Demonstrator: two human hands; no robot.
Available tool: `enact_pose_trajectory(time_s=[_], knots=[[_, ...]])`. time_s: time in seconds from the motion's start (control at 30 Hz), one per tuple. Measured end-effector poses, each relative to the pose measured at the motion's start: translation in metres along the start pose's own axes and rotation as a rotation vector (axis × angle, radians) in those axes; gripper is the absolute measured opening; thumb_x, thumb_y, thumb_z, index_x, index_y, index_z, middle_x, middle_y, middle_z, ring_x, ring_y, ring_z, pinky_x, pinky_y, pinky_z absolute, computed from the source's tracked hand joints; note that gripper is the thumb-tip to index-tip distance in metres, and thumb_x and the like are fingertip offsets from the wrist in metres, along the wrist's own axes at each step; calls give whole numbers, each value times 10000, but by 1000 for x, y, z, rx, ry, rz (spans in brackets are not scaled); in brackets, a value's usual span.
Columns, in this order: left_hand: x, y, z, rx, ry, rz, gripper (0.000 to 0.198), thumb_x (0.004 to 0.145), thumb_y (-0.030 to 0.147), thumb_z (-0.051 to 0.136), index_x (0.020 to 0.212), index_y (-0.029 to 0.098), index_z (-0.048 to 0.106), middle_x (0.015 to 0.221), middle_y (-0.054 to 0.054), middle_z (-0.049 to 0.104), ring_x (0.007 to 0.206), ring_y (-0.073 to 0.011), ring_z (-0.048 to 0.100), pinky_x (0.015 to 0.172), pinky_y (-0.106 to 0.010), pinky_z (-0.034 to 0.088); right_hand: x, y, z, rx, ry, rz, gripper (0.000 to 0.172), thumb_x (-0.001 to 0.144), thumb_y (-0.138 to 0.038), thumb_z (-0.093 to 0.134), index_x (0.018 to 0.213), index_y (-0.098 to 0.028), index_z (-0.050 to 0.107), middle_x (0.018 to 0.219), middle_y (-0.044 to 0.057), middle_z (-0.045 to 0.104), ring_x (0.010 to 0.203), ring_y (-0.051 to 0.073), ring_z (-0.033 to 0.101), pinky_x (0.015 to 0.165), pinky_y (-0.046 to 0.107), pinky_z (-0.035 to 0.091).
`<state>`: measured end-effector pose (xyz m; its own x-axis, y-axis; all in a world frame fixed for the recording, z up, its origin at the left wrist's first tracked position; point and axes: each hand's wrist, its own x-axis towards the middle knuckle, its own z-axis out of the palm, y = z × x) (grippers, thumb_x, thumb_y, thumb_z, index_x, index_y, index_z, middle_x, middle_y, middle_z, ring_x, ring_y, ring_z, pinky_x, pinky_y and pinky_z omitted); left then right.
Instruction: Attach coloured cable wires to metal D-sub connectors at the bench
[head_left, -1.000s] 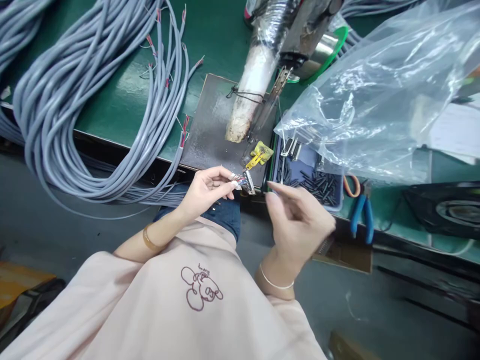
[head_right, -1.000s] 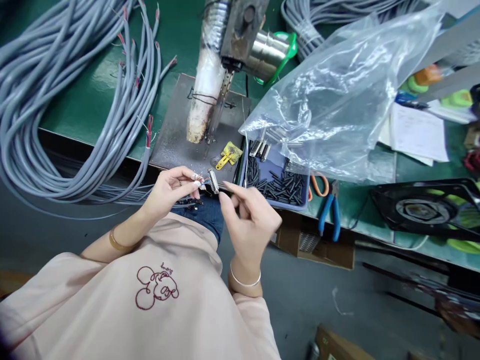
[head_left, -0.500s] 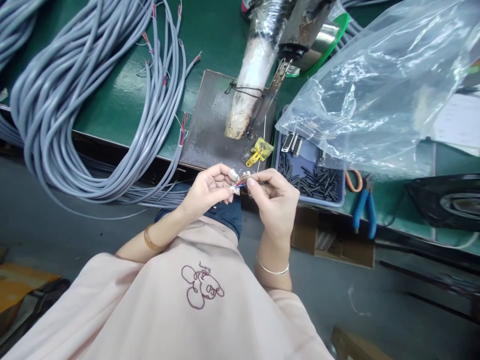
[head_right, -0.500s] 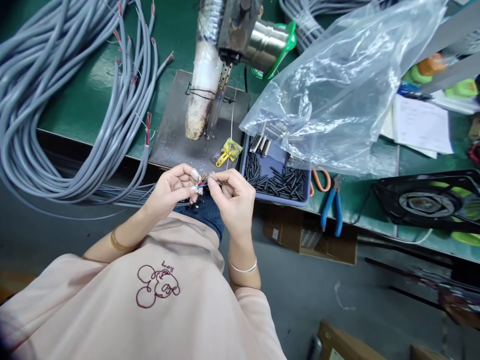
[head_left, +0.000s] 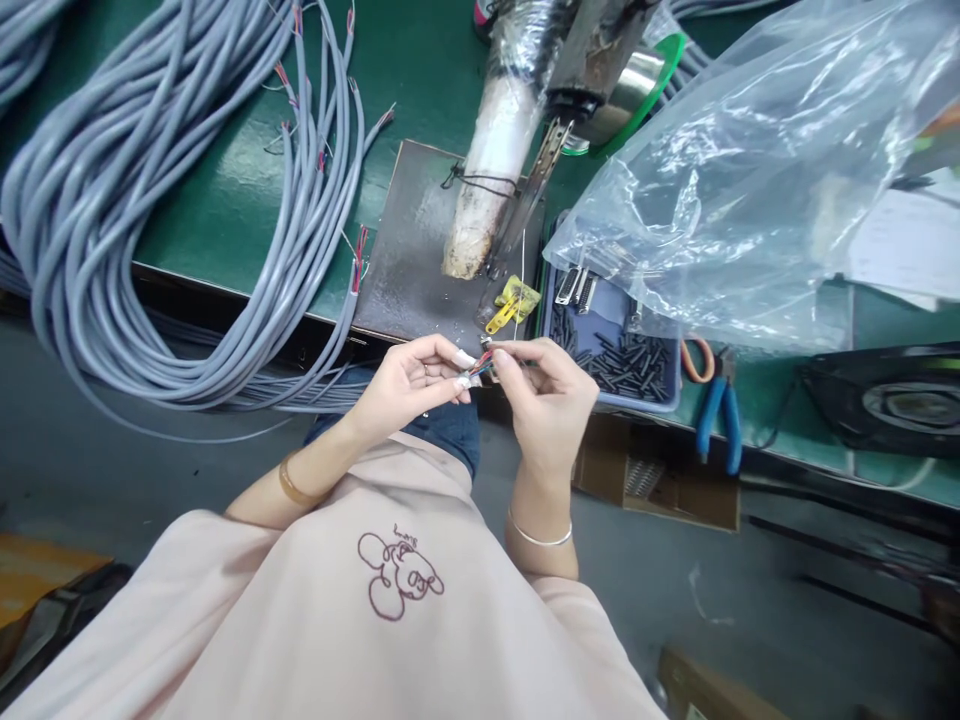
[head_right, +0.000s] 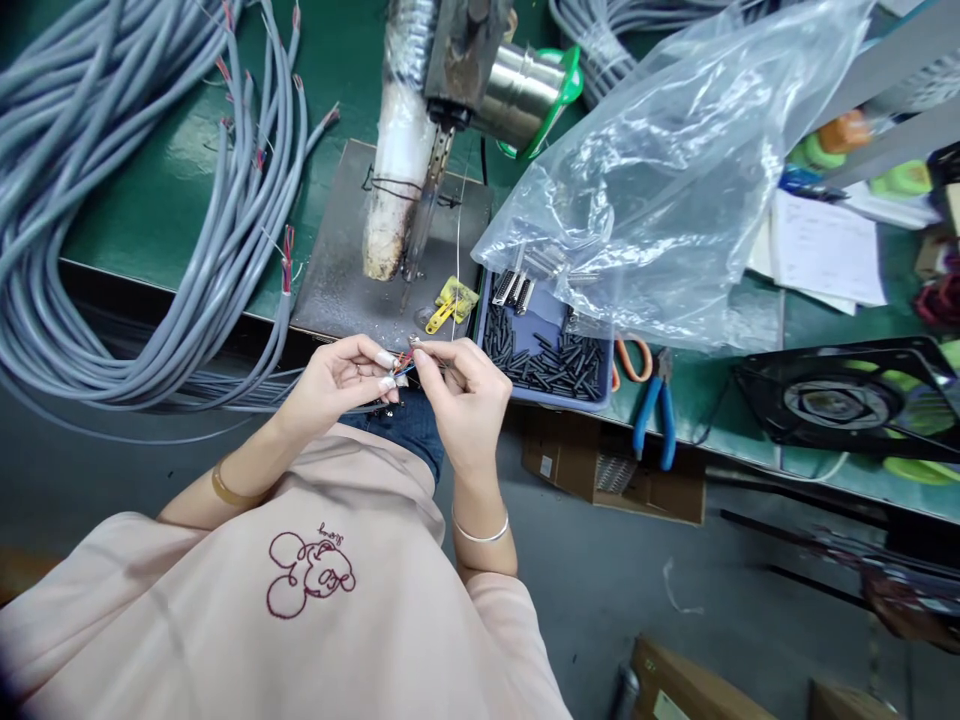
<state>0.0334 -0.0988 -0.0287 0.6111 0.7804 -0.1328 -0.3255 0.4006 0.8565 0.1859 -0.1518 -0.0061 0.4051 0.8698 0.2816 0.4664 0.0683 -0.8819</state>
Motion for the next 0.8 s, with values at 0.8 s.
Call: enact_pose_trajectory(time_s=[0.8], knots=[[-2, -16, 6, 474, 157, 490, 66, 859, 126, 695, 807, 163, 680, 851, -61, 771, 826, -156, 750, 802, -253, 606, -17, -5, -9, -89, -76, -65, 69, 842, -140, 697, 801, -191, 718, 753, -30, 696, 444, 30, 332, 434, 208, 273]])
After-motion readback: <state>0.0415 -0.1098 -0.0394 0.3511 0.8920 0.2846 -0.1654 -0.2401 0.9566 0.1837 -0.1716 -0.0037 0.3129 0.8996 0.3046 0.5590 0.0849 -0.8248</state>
